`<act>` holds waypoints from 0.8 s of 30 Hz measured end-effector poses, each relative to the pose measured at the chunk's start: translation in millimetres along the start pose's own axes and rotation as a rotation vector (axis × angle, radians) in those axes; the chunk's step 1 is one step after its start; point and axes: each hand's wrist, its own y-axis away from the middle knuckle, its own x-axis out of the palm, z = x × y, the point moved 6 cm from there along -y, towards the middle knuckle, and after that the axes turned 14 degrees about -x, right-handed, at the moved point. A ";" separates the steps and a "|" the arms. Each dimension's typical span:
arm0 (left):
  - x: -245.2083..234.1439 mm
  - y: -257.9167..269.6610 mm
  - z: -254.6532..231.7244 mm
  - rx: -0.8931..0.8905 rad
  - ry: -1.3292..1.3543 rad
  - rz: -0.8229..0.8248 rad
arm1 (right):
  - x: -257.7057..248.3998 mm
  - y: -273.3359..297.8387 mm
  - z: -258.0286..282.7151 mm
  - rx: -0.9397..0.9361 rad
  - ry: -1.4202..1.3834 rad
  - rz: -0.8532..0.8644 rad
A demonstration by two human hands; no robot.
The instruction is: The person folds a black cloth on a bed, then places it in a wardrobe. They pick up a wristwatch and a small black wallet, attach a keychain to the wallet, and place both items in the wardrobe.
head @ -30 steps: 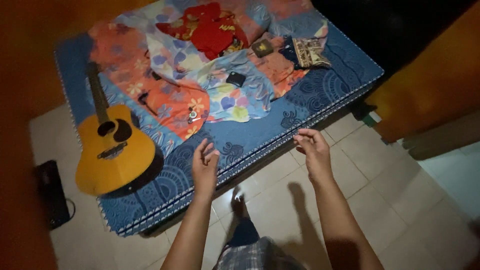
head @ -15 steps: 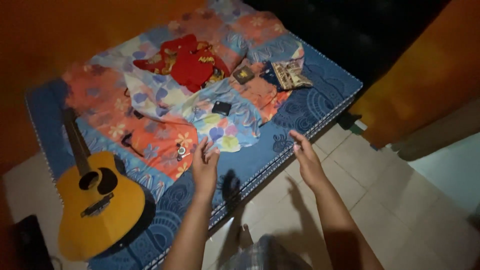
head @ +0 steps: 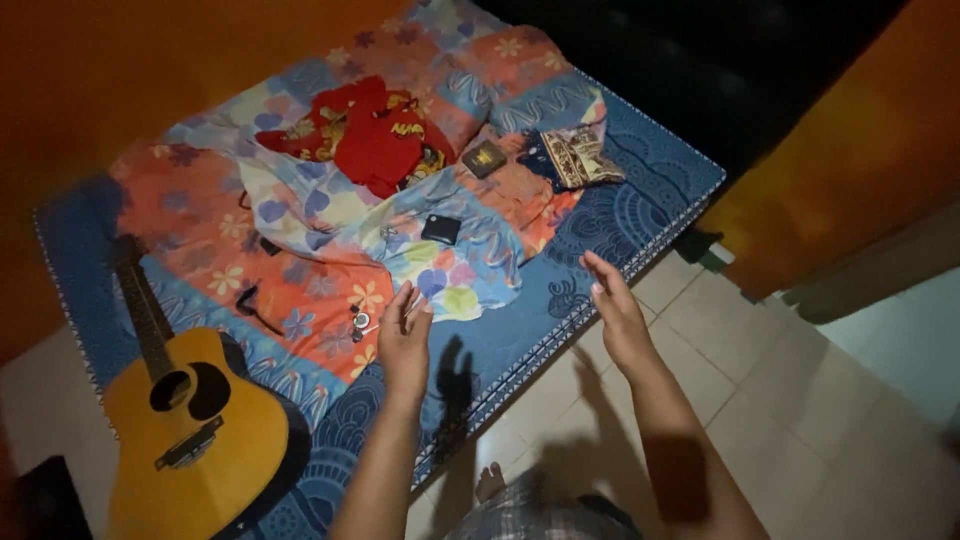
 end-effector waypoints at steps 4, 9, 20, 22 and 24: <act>4.3 -9.3 8.9 -0.005 -0.016 -0.018 | -9.4 -5.9 -19.1 -0.005 0.009 0.014; 18.1 -8.9 4.5 -0.020 -0.052 -0.047 | -21.2 -16.0 -17.4 0.030 0.000 0.024; 87.1 8.1 19.8 0.028 -0.008 -0.132 | -87.4 -53.4 -48.6 -0.007 -0.062 0.125; 104.6 13.4 24.2 0.033 0.000 -0.155 | -104.6 -63.5 -50.8 -0.018 -0.055 0.163; 121.1 14.4 36.2 0.040 0.028 -0.171 | -123.0 -70.8 -52.9 0.005 -0.085 0.164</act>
